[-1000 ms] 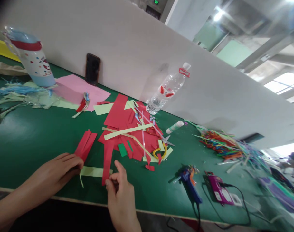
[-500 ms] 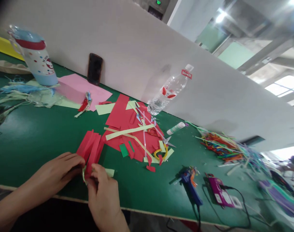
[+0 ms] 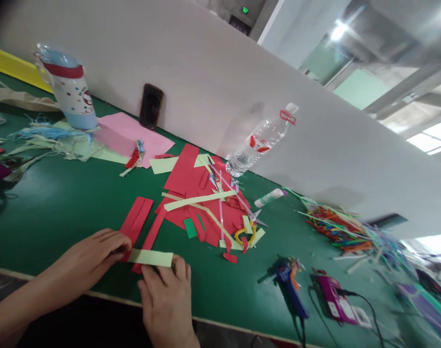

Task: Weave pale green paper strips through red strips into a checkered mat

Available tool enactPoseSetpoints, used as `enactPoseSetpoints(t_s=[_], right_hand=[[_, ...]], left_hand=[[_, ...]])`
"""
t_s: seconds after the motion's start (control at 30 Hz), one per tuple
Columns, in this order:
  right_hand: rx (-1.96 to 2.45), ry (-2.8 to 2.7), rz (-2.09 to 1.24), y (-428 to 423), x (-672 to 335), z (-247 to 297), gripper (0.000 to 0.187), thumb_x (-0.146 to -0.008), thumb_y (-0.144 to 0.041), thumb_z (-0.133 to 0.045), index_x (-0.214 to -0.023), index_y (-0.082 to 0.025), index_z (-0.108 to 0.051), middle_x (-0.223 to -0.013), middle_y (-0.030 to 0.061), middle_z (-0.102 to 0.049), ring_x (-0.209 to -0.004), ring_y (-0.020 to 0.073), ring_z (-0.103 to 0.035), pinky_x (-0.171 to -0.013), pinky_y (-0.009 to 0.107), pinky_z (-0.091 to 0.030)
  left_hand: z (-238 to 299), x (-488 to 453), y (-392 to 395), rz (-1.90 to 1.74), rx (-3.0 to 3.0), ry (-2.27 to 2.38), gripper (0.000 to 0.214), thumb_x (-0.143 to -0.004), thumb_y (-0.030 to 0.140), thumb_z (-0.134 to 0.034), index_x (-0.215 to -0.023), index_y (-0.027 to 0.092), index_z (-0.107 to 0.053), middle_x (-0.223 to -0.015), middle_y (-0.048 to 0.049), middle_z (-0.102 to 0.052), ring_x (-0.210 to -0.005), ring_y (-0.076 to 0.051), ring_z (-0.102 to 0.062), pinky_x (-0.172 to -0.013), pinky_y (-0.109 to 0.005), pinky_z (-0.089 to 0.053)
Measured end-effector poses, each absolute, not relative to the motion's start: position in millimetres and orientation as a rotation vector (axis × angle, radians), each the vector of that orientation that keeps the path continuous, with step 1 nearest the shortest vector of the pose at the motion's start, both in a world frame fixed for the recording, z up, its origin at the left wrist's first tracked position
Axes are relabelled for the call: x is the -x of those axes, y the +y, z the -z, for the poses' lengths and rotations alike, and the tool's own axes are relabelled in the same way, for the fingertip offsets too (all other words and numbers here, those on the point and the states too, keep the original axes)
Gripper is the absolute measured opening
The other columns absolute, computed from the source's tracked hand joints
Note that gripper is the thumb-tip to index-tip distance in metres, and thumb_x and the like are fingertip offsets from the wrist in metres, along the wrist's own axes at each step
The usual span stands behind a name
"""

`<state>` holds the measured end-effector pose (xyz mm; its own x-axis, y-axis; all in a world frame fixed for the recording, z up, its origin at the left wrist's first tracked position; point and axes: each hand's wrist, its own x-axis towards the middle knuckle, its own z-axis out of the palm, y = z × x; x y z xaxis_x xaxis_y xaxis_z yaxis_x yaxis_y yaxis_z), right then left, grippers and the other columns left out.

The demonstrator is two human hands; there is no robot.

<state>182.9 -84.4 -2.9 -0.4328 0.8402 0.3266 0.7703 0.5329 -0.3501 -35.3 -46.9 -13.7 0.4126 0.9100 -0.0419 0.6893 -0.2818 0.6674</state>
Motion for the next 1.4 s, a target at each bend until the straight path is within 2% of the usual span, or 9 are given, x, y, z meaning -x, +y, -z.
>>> enactPoseSetpoints(t_s=[0.17,0.33,0.4,0.53,0.83,1.0,1.07,1.23,1.4], right_hand=[[1.338,-2.317,-0.213,-84,-183,6,0.03,-0.089,-0.02,-0.062,-0.118,-0.028,-0.066,-0.11,0.004,-0.072,-0.101,0.0317,-0.055,-0.085,0.047,-0.042],[1.378,-2.249,-0.168,-83,-183,9,0.025,-0.088,-0.021,-0.067,-0.111,-0.03,-0.068,-0.099,0.0041,-0.072,-0.1,0.0307,-0.054,-0.084,0.046,-0.041],[1.388,-2.245,-0.157,-82,-180,10,0.023,-0.086,-0.025,-0.071,-0.109,-0.031,-0.069,-0.096,0.0036,-0.072,-0.1,0.0315,-0.054,-0.084,0.046,-0.04],[1.404,-2.259,-0.204,-77,-173,8,0.023,-0.086,-0.024,-0.072,-0.108,-0.031,-0.069,-0.098,0.0027,-0.073,-0.1,0.0308,-0.054,-0.085,0.047,-0.038],[1.368,-2.246,-0.303,-71,-169,6,0.021,-0.086,-0.023,-0.073,-0.105,-0.033,-0.07,-0.101,0.0005,-0.073,-0.102,0.0279,-0.055,-0.086,0.043,-0.041],[1.418,-1.996,-0.224,-72,-196,5,0.006,-0.094,-0.021,-0.06,-0.092,-0.024,-0.065,-0.095,0.0052,-0.068,-0.093,0.0232,-0.059,-0.081,0.038,-0.048],[1.395,-1.926,-0.112,-74,-204,3,0.008,-0.095,-0.017,-0.057,-0.098,-0.022,-0.062,-0.101,0.0076,-0.066,-0.097,0.0233,-0.059,-0.084,0.038,-0.049],[1.223,-2.205,-0.026,-78,-197,3,0.032,-0.093,-0.011,-0.054,-0.122,-0.021,-0.059,-0.125,0.0092,-0.064,-0.124,0.0286,-0.048,-0.1,0.047,-0.043],[1.303,-2.292,-0.096,-74,-192,9,0.036,-0.091,-0.013,-0.056,-0.126,-0.021,-0.058,-0.127,0.0087,-0.065,-0.123,0.0306,-0.05,-0.1,0.05,-0.041]], left_hand=[[14,36,-48,-0.472,-2.078,1.331,0.022,-0.1,0.026,-0.036,-0.091,0.024,-0.055,-0.093,-0.0022,-0.063,-0.092,-0.021,-0.054,-0.079,-0.034,-0.041],[16,37,-49,-0.48,-2.092,1.339,0.004,-0.091,0.028,-0.057,-0.093,0.025,-0.059,-0.099,-0.0024,-0.064,-0.097,-0.023,-0.056,-0.081,-0.034,-0.043],[18,38,-49,-0.488,-2.1,1.34,0.015,-0.087,0.024,-0.062,-0.102,0.026,-0.061,-0.105,-0.0029,-0.065,-0.102,-0.023,-0.056,-0.085,-0.035,-0.044],[21,42,-50,-0.495,-2.135,1.29,0.033,-0.086,0.018,-0.059,-0.117,0.03,-0.061,-0.113,-0.0033,-0.065,-0.108,-0.023,-0.056,-0.091,-0.036,-0.044],[22,42,-49,-0.493,-2.152,1.249,0.025,-0.093,0.018,-0.053,-0.113,0.03,-0.062,-0.107,-0.0021,-0.064,-0.102,-0.022,-0.054,-0.089,-0.035,-0.043],[18,39,-51,-0.454,-2.158,1.25,0.029,-0.096,0.023,-0.05,-0.119,0.035,-0.062,-0.109,-0.0016,-0.061,-0.103,-0.022,-0.052,-0.088,-0.036,-0.043],[17,37,-51,-0.446,-2.167,1.262,0.026,-0.097,0.024,-0.048,-0.115,0.035,-0.064,-0.105,-0.0019,-0.061,-0.1,-0.022,-0.052,-0.086,-0.036,-0.043],[20,36,-51,-0.451,-2.218,1.272,0.025,-0.097,0.023,-0.049,-0.113,0.034,-0.065,-0.102,-0.0017,-0.061,-0.097,-0.022,-0.053,-0.086,-0.036,-0.044],[24,35,-51,-0.467,-2.235,1.326,0.03,-0.094,0.024,-0.056,-0.123,0.032,-0.06,-0.11,-0.0027,-0.063,-0.102,-0.024,-0.054,-0.09,-0.04,-0.044]])
